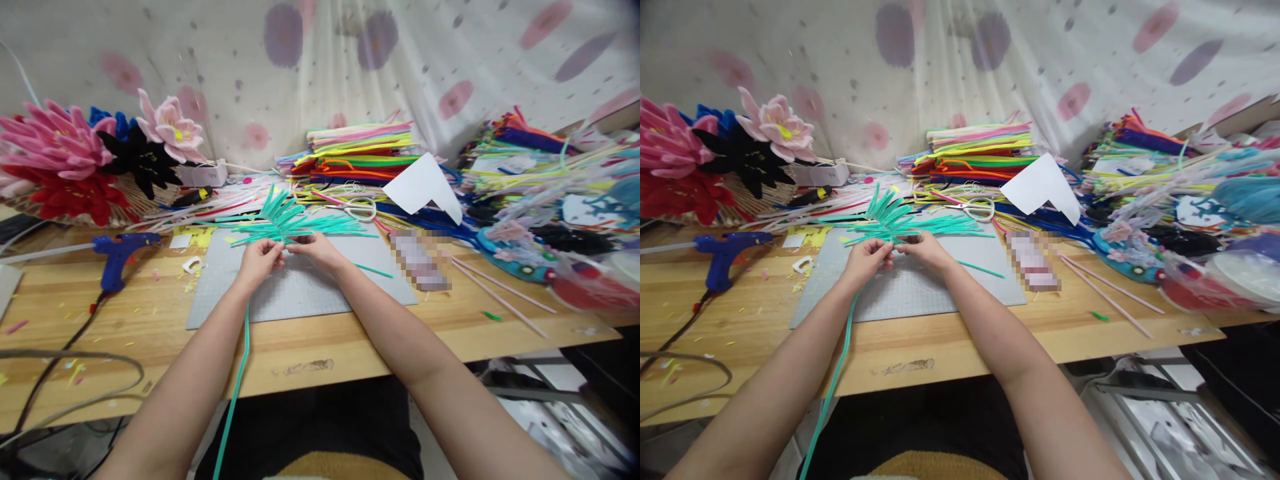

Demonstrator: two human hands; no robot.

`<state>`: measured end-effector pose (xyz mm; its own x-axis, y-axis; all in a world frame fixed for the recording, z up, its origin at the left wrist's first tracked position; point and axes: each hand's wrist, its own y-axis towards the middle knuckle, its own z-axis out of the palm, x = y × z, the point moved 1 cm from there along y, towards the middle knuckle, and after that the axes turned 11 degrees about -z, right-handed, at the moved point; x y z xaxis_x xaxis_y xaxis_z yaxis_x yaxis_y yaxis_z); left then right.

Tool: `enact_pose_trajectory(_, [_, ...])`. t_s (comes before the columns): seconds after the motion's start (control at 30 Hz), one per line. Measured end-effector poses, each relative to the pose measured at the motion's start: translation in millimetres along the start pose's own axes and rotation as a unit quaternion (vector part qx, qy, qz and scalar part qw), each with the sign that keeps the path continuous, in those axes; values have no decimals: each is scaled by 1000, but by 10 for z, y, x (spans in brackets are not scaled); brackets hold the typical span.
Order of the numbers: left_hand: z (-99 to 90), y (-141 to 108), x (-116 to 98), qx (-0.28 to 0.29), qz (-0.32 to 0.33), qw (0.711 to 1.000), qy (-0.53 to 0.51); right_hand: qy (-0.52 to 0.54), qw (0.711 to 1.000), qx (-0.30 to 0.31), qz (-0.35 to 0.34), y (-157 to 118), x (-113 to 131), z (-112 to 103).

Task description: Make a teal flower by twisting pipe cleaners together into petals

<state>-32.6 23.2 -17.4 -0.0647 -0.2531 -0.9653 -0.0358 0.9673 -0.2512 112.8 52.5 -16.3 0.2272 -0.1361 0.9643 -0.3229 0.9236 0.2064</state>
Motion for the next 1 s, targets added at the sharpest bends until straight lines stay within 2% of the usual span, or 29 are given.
enact_pose_trajectory(0.07, [-4,5,19,-36,9,999,29,8,1000,-21,1,-4,-9,22])
enact_pose_trajectory(0.13, [-4,-17,19,-105,54,989,86,10,999,-41,1,-6,-25,45])
enact_pose_trajectory(0.23, [16,-99,-18,-211,150,947,190,21,998,-65,12,6,-62,65])
enact_pose_trajectory(0.3, [40,-156,-45,-234,189,924,236,30,996,-84,30,22,-89,64])
enact_pose_trajectory(0.47, [81,-203,-73,-227,231,904,280,43,993,-100,48,42,-104,58])
enact_pose_trajectory(0.7, [85,-200,-105,-231,236,911,247,57,994,-89,22,27,-70,85])
enact_pose_trajectory(0.87, [76,-118,-32,-242,199,932,184,22,998,-59,-24,15,-64,74])
enact_pose_trajectory(1.0, [108,-1,50,-191,112,974,51,-6,998,-53,-43,5,-67,49])
